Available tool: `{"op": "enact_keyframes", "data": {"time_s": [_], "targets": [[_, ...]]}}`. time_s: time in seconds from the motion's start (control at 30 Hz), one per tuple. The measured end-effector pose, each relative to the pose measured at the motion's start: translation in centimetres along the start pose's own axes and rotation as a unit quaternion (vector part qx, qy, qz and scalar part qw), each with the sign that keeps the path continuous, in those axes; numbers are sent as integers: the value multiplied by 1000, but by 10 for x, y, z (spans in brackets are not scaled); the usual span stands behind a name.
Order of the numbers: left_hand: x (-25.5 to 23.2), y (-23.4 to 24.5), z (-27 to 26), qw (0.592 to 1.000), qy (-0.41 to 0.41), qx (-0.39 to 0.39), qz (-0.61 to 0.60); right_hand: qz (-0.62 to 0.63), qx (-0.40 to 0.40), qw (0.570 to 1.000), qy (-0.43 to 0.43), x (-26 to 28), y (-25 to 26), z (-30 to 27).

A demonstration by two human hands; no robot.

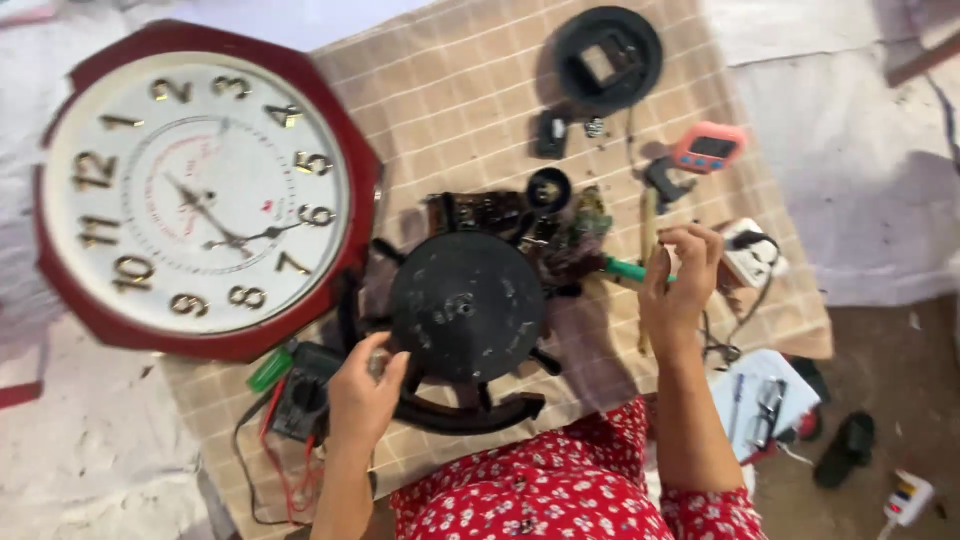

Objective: The person works on the back of a disassembled wall clock, using a screwdriver to remove screws from the black plastic casing. They manipulate the casing and internal components, occasionally picking up and setting down small parts on the cluttered work surface.

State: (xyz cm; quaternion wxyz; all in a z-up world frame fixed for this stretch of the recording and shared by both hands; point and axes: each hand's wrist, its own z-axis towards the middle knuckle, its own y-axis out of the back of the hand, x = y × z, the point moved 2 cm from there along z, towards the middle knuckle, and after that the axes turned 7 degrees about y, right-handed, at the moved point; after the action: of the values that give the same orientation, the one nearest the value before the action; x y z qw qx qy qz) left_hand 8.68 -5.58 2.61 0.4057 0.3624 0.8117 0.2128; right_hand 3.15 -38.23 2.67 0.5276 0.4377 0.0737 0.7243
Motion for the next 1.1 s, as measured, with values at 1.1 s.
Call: {"op": "enact_keyframes", "data": {"time_s": [1.1], "targets": [[-33, -17, 14, 977, 194, 87, -4, 131, 267, 953, -60, 25, -56, -24]]}}
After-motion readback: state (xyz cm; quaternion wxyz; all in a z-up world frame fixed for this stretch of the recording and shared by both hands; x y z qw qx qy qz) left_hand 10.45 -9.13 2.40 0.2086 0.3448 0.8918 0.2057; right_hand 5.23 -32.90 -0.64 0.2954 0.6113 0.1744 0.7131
